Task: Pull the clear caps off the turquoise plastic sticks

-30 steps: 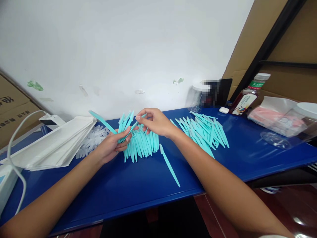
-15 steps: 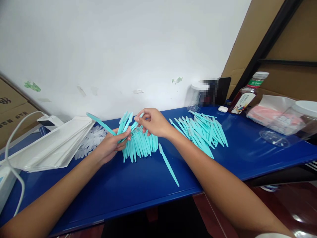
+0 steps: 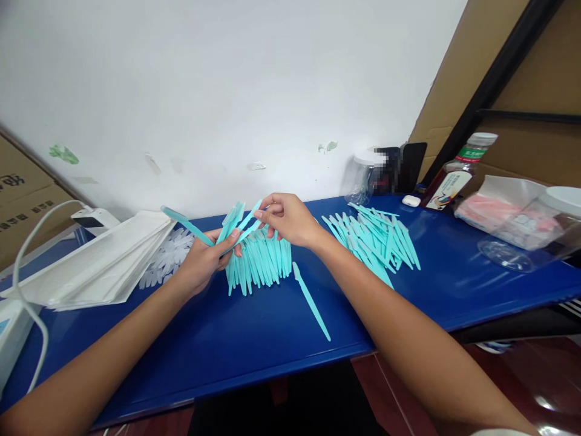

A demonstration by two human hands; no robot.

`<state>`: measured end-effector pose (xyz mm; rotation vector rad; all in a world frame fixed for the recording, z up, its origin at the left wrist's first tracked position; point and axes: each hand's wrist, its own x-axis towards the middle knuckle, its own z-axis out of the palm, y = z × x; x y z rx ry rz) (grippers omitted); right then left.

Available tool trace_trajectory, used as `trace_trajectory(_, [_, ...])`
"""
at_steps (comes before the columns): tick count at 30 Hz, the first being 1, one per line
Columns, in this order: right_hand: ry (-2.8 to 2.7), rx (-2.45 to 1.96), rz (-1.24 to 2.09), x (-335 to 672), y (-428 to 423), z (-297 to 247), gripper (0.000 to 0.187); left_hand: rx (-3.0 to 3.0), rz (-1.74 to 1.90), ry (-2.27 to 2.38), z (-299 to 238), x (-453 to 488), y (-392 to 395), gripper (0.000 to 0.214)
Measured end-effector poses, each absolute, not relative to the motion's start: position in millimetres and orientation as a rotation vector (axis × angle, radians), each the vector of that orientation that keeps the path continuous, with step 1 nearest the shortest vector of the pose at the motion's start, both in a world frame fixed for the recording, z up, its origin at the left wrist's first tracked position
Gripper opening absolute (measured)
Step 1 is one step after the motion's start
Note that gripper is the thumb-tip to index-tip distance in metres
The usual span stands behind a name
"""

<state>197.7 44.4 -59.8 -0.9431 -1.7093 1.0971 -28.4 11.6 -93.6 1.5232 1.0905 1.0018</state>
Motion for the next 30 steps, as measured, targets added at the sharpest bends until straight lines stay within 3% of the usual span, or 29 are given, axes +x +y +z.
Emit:
trace_trajectory(8, [-1.729, -1.030, 0.989, 198, 47, -62, 0.042, 1.601, 1.037, 1.146, -97, -29, 13, 0.051])
trace_trajectory(11, [-1.891, -1.204, 0.707, 208, 47, -57, 0.039, 1.607, 1.050, 1.147, -97, -29, 13, 0.051])
trace_trajectory(14, [-2.230, -1.519, 0.480, 225, 42, -43, 0.051, 1.593, 1.063, 1.167, -97, -29, 14, 0.051])
trace_trajectory(20, [-2.628, -1.832, 1.015, 234, 26, -24, 0.046, 1.555, 1.068, 1.174, -98, -29, 14, 0.052])
trace_trajectory(30, [-2.732, -1.882, 1.191, 222, 25, -35, 0.016, 1.524, 1.056, 1.184, -94, -27, 12, 0.052])
